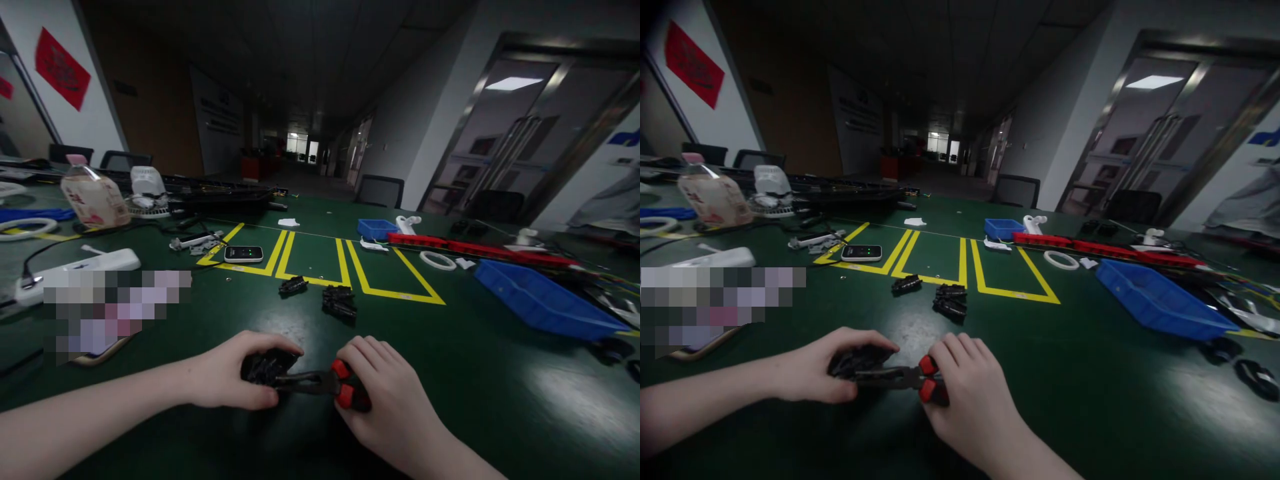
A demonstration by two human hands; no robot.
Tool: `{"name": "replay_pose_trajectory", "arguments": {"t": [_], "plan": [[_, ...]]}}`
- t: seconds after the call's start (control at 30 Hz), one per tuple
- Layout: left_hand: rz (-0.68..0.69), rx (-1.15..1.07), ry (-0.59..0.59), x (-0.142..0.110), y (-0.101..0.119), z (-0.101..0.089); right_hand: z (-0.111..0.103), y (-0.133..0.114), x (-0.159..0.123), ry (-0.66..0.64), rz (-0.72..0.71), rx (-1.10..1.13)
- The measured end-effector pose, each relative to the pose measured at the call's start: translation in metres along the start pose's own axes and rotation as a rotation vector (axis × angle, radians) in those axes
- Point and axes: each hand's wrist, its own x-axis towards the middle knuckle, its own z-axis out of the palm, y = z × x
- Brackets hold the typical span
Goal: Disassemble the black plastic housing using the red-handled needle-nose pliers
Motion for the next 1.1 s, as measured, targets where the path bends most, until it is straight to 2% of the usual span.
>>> {"name": "replay_pose_trajectory", "arguments": {"t": [0.2, 0.37, 0.7, 1.0, 1.1], "plan": [[0.038, -0.095, -0.124, 0.0, 0.009, 0.001, -0.002, 0.004, 0.005, 0.077, -0.047, 0.033], [0.056, -0.132, -0.12, -0.001, 0.009, 0.003, -0.004, 0.004, 0.007, 0.09, -0.077, 0.043], [0.231, -0.251, -0.131, -0.005, -0.001, 0.007, -0.007, 0.002, 0.008, 0.111, -0.126, 0.071], [0.006, -0.23, -0.152, -0.007, 0.009, 0.006, -0.004, -0.002, 0.007, 0.075, -0.134, 0.085], [-0.003, -0.189, -0.153, -0.005, 0.01, 0.007, -0.006, -0.002, 0.007, 0.054, -0.13, 0.083]]}}
